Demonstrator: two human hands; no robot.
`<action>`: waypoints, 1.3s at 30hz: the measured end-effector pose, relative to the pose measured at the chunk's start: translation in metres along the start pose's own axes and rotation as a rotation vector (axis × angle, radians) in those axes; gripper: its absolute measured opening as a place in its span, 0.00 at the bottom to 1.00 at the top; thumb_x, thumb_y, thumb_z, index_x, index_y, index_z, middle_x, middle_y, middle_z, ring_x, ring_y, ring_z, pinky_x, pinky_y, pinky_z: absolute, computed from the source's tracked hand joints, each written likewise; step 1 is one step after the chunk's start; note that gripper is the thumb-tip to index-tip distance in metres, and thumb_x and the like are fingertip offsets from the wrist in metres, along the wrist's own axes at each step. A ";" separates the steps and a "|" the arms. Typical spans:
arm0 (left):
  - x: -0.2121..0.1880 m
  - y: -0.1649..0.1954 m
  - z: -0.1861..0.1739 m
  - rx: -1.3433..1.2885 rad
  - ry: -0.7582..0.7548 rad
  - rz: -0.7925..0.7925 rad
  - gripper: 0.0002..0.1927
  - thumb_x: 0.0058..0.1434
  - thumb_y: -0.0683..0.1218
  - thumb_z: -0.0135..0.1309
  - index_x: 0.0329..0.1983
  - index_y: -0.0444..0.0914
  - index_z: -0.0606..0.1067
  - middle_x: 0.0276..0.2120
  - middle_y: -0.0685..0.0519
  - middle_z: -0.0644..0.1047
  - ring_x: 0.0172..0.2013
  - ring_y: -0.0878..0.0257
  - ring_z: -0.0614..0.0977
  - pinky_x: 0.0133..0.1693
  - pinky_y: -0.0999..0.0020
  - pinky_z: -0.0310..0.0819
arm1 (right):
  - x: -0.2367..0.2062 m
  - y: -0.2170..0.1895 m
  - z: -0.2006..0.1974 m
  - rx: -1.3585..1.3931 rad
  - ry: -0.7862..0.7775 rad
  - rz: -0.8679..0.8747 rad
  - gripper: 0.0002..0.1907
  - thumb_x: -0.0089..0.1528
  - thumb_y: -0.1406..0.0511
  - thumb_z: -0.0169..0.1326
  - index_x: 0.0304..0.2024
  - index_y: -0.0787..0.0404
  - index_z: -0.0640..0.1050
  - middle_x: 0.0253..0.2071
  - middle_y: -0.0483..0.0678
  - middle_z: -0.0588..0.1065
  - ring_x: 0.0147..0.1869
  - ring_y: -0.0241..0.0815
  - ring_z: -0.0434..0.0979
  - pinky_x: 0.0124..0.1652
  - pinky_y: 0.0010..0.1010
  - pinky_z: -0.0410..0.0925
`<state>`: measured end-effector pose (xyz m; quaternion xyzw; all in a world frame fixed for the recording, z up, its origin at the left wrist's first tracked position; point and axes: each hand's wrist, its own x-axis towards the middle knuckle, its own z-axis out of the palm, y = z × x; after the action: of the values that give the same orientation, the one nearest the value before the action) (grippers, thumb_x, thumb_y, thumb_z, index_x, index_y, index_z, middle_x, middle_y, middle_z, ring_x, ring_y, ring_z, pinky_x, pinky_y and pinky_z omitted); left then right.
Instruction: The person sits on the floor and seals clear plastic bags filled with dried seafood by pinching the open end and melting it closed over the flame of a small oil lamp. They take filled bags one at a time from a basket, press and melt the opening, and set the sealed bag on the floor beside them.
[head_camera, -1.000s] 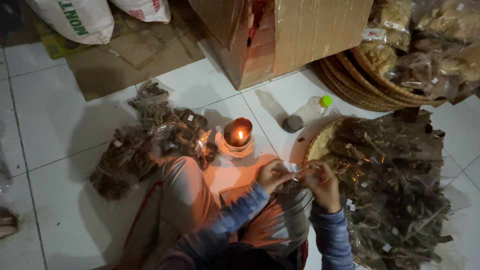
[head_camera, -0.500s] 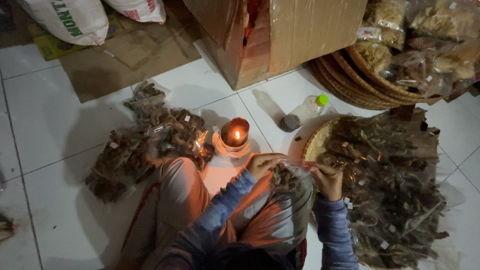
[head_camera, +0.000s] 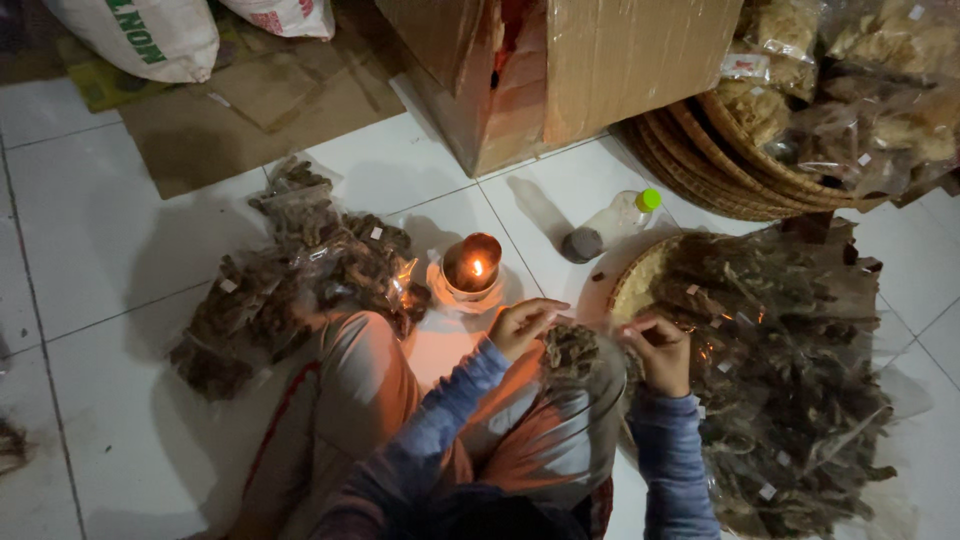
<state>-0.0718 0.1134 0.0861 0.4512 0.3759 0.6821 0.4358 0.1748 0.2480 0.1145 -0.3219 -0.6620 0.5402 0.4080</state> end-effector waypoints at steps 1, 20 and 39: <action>-0.001 -0.003 0.001 0.033 0.009 0.043 0.13 0.74 0.40 0.47 0.56 0.31 0.76 0.48 0.48 0.82 0.48 0.64 0.82 0.48 0.71 0.77 | -0.003 -0.005 0.006 -0.005 0.046 0.011 0.03 0.61 0.76 0.60 0.34 0.68 0.78 0.38 0.48 0.80 0.42 0.35 0.79 0.44 0.26 0.71; 0.006 -0.008 0.021 0.076 0.078 -0.044 0.22 0.56 0.42 0.64 0.54 0.35 0.74 0.48 0.52 0.79 0.40 0.65 0.80 0.44 0.69 0.74 | -0.028 -0.065 0.030 -0.200 -0.059 -0.257 0.14 0.57 0.80 0.50 0.40 0.67 0.83 0.47 0.51 0.78 0.53 0.43 0.77 0.52 0.30 0.69; -0.001 -0.018 0.025 -0.115 0.008 -0.051 0.15 0.62 0.40 0.63 0.51 0.31 0.80 0.44 0.47 0.84 0.44 0.64 0.85 0.49 0.69 0.81 | -0.003 -0.083 0.036 -0.369 -0.317 -0.371 0.16 0.58 0.68 0.62 0.48 0.69 0.81 0.52 0.55 0.78 0.58 0.49 0.77 0.55 0.41 0.69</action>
<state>-0.0435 0.1218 0.0775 0.4129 0.3493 0.6930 0.4766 0.1459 0.2119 0.1920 -0.1757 -0.8519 0.3704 0.3258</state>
